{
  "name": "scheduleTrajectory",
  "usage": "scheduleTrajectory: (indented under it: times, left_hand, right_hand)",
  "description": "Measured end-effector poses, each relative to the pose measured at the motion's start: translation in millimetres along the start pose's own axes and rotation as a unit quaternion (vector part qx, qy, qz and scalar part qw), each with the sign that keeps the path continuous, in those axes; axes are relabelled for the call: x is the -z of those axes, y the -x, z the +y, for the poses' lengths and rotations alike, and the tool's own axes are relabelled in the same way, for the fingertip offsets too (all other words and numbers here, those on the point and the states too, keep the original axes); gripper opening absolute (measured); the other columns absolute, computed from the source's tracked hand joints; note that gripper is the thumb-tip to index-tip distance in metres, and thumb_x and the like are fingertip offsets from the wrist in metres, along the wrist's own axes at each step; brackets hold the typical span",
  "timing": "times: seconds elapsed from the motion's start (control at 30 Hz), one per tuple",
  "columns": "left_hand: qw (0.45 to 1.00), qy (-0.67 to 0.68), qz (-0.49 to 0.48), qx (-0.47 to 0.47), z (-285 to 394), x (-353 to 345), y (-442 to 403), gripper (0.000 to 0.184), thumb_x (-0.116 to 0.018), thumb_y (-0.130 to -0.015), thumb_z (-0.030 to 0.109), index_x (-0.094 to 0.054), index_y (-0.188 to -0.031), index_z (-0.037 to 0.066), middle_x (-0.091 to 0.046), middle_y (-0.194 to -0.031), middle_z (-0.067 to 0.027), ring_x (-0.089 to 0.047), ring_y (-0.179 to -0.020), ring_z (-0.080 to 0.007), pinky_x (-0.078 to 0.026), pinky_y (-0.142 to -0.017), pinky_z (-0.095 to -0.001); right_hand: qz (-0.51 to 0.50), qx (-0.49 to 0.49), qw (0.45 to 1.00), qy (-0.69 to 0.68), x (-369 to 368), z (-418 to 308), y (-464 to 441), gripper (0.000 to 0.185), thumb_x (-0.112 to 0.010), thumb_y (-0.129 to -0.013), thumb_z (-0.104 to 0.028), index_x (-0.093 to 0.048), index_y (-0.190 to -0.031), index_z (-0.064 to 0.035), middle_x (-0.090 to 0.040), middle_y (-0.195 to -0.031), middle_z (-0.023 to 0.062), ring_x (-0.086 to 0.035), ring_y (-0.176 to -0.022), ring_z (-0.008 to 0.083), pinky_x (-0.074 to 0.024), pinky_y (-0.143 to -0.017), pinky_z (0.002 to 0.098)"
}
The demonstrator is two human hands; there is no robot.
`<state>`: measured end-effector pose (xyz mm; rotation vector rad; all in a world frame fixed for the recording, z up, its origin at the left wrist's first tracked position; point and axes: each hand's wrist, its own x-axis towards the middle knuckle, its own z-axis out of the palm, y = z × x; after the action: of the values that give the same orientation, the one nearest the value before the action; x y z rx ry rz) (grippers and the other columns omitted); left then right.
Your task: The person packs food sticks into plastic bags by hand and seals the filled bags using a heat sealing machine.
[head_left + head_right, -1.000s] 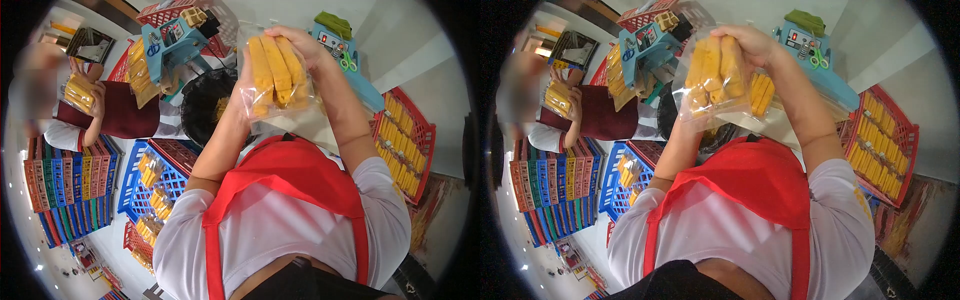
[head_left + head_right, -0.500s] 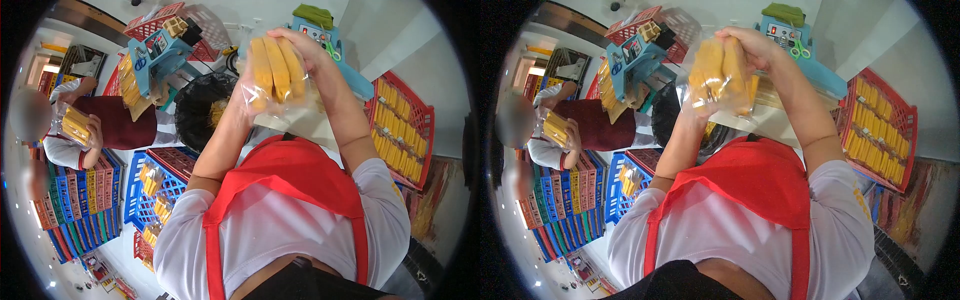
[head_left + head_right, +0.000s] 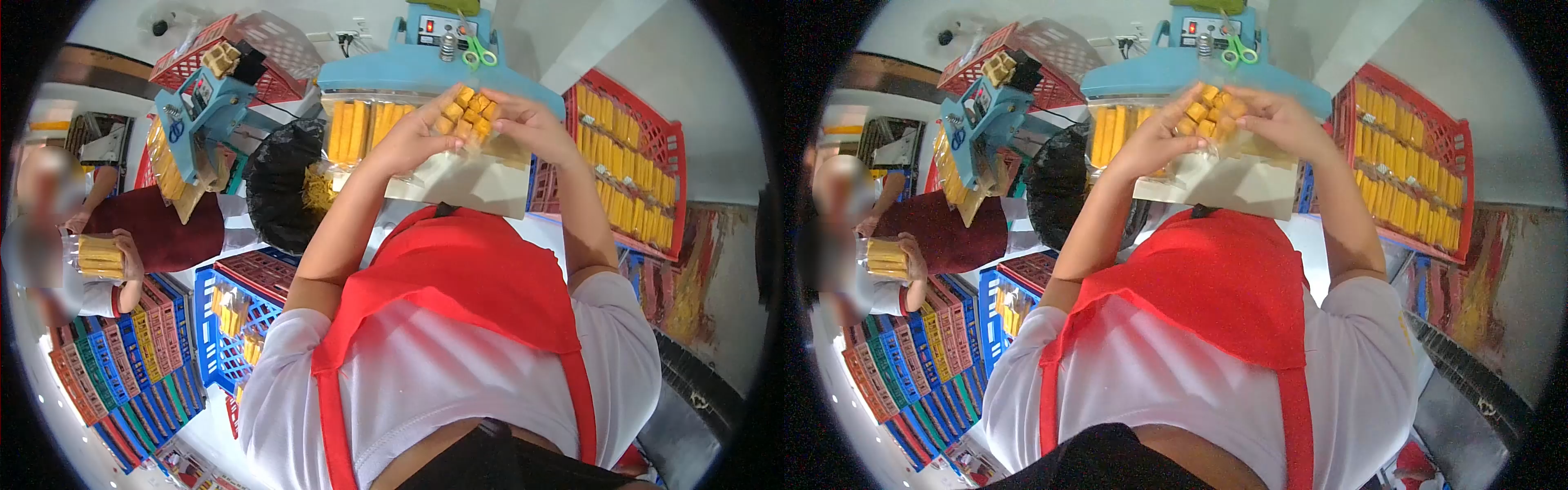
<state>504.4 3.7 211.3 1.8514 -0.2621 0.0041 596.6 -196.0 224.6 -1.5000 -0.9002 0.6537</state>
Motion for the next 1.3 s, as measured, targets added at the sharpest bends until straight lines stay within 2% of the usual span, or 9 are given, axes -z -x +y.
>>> scheduleTrajectory:
  times: [0.1,0.27,0.37,0.57,0.77,1.03,1.1,1.2,1.3]
  left_hand:
    - [0.998,0.063,-0.002,0.03,-33.0,-18.8,-11.8,0.062,-0.059,-0.073,0.007,-0.03,-0.129,0.01,-0.05,-0.111,-0.004,-0.049,-0.096,-0.0099,-0.039,-0.081,-0.0227]
    - [0.972,0.211,0.032,0.099,-36.7,-27.6,-21.2,0.047,-0.056,-0.077,0.007,-0.042,-0.121,0.008,-0.053,-0.108,-0.0039,-0.05,-0.092,-0.0092,-0.039,-0.079,-0.0228]
    - [0.972,0.213,0.065,0.08,-19.4,-26.8,-21.1,0.036,-0.054,-0.079,0.007,-0.049,-0.114,0.006,-0.055,-0.105,-0.0042,-0.05,-0.089,-0.0094,-0.04,-0.077,-0.023]
    - [0.996,0.012,0.078,0.029,-4.3,-15.5,-10.0,0.021,-0.054,-0.08,0.01,-0.058,-0.097,-0.001,-0.058,-0.097,-0.0071,-0.053,-0.083,-0.01,-0.042,-0.073,-0.0232]
    - [0.979,0.109,0.065,0.158,-12.1,-22.3,-16.0,0.02,-0.055,-0.079,0.012,-0.06,-0.093,-0.001,-0.06,-0.078,-0.0036,-0.054,-0.069,-0.0093,-0.043,-0.063,-0.0212]
    - [0.953,0.183,0.143,0.195,-8.8,-18.1,-4.8,0.019,-0.054,-0.081,0.013,-0.06,-0.094,0.001,-0.058,-0.075,0.0004,-0.05,-0.065,-0.0047,-0.042,-0.059,-0.0184]
    - [0.975,0.153,0.029,0.16,-2.2,-15.6,-1.9,0.018,-0.054,-0.081,0.013,-0.06,-0.093,0.0,-0.059,-0.077,-0.0011,-0.051,-0.064,-0.0059,-0.042,-0.059,-0.0192]
    - [0.971,0.204,-0.016,0.122,-5.9,-14.7,2.1,0.016,-0.054,-0.08,0.013,-0.061,-0.089,0.002,-0.058,-0.071,-0.0014,-0.051,-0.062,-0.0061,-0.043,-0.058,-0.0202]
    - [0.965,0.197,-0.068,0.16,0.8,-12.0,-1.0,0.018,-0.055,-0.08,0.014,-0.06,-0.089,-0.001,-0.058,-0.074,-0.0028,-0.051,-0.063,-0.0071,-0.044,-0.062,-0.0215]
  right_hand:
    - [0.044,-0.104,0.993,-0.038,-1.0,35.5,18.0,0.032,-0.051,-0.081,-0.012,-0.048,-0.11,0.0011,-0.044,-0.121,0.0114,-0.042,-0.104,0.0128,-0.0316,-0.089,0.0267]
    - [0.169,0.015,0.983,0.077,-7.2,63.1,26.8,0.035,-0.045,-0.086,-0.014,-0.042,-0.119,-0.002,-0.043,-0.12,0.0091,-0.042,-0.106,0.0131,-0.0316,-0.09,0.0247]
    - [0.224,0.006,0.974,-0.021,-17.6,46.6,30.1,0.032,-0.044,-0.086,-0.015,-0.046,-0.116,-0.0021,-0.049,-0.112,0.0095,-0.044,-0.102,0.0159,-0.0321,-0.089,0.0263]
    - [0.118,0.012,0.965,0.233,-8.9,17.8,38.6,0.027,-0.048,-0.083,-0.015,-0.054,-0.105,0.0007,-0.053,-0.09,0.0098,-0.05,-0.089,0.0161,-0.0377,-0.076,0.0236]
    - [0.118,-0.122,0.985,0.021,-12.2,13.2,36.6,0.024,-0.052,-0.08,-0.017,-0.059,-0.094,0.0011,-0.058,-0.075,0.0072,-0.054,-0.071,0.0139,-0.041,-0.066,0.0234]
    - [0.189,-0.128,0.968,0.103,-23.9,7.6,39.6,0.019,-0.055,-0.077,-0.014,-0.061,-0.088,0.0006,-0.06,-0.081,0.0086,-0.055,-0.076,0.0132,-0.0416,-0.068,0.0245]
    - [0.143,-0.133,0.978,0.068,-21.6,10.9,39.9,0.017,-0.057,-0.076,-0.012,-0.062,-0.087,-0.0001,-0.059,-0.087,0.0097,-0.056,-0.079,0.0142,-0.0416,-0.069,0.0253]
    - [0.125,0.06,0.977,0.161,-22.1,8.9,40.4,0.012,-0.058,-0.074,-0.005,-0.063,-0.084,-0.0002,-0.06,-0.086,0.0077,-0.053,-0.072,0.0099,-0.0414,-0.064,0.0206]
    - [0.074,0.012,0.997,0.02,-25.0,0.0,42.1,0.01,-0.059,-0.073,-0.004,-0.063,-0.081,-0.0013,-0.059,-0.086,0.0082,-0.053,-0.072,0.0106,-0.041,-0.065,0.0216]
